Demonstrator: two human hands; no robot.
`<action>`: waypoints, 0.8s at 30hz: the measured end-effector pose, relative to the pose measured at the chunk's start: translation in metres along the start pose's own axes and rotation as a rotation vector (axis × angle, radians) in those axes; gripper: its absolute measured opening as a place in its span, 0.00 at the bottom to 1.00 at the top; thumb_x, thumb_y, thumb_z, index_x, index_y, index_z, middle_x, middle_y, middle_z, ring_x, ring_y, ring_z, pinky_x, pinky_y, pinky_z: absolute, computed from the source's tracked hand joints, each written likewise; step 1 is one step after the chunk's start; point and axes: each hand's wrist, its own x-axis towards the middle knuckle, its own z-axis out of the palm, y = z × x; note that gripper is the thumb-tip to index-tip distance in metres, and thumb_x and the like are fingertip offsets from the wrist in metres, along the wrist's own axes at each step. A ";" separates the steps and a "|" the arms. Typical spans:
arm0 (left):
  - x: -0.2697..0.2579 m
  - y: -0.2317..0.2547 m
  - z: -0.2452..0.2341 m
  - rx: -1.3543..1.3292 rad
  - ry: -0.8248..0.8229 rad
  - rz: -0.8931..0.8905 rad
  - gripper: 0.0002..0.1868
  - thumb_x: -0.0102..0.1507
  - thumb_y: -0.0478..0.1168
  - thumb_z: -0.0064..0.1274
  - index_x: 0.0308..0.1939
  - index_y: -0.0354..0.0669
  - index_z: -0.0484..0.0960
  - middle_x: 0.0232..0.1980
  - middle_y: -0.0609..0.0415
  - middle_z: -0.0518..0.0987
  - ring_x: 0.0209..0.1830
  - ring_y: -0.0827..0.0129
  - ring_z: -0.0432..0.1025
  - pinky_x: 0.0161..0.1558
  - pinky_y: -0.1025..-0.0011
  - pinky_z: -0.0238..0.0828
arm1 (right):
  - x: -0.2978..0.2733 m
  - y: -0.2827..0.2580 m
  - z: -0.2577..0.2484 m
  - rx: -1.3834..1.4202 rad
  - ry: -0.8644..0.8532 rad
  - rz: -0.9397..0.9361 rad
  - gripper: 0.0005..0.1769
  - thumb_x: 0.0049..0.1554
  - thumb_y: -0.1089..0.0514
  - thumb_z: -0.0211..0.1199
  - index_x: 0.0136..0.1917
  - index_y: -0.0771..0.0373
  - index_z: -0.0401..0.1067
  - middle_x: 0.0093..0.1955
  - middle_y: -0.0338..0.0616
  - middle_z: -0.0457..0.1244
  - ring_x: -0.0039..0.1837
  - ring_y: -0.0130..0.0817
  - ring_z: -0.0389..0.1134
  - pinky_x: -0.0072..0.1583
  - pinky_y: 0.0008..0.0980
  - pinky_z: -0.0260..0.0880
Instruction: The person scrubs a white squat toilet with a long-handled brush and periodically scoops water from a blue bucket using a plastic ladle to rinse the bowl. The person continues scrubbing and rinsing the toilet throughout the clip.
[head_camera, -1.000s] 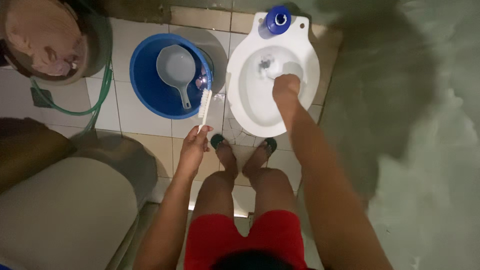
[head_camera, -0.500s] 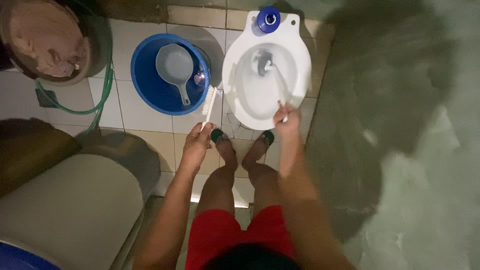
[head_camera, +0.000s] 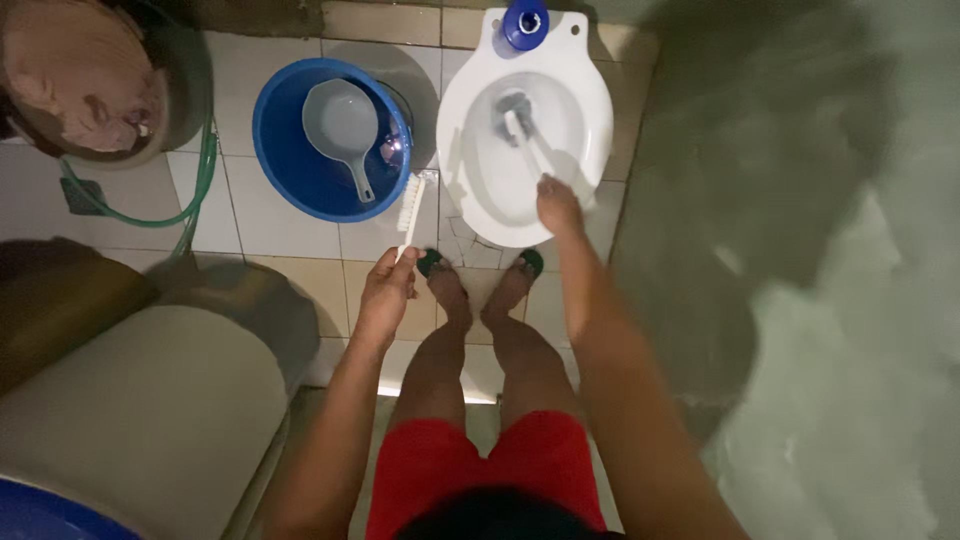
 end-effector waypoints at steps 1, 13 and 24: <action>-0.003 -0.002 0.003 0.001 -0.001 -0.005 0.21 0.69 0.56 0.49 0.47 0.43 0.83 0.25 0.65 0.63 0.25 0.78 0.58 0.33 0.74 0.62 | -0.023 -0.011 -0.007 -0.008 -0.036 0.026 0.26 0.68 0.44 0.46 0.73 0.54 0.69 0.69 0.51 0.65 0.70 0.53 0.64 0.72 0.41 0.62; -0.031 0.013 0.005 0.041 -0.022 0.038 0.21 0.69 0.57 0.48 0.47 0.45 0.82 0.27 0.66 0.65 0.26 0.79 0.59 0.33 0.75 0.62 | -0.123 -0.046 -0.073 -0.629 0.063 0.001 0.32 0.68 0.46 0.47 0.82 0.54 0.54 0.55 0.56 0.70 0.48 0.44 0.73 0.49 0.44 0.77; -0.040 -0.002 0.010 -0.022 -0.053 0.056 0.21 0.69 0.57 0.49 0.47 0.44 0.83 0.26 0.66 0.62 0.25 0.80 0.57 0.31 0.74 0.59 | -0.137 -0.021 0.013 0.153 -0.030 -0.023 0.26 0.74 0.44 0.41 0.77 0.56 0.62 0.72 0.56 0.63 0.73 0.52 0.62 0.72 0.48 0.61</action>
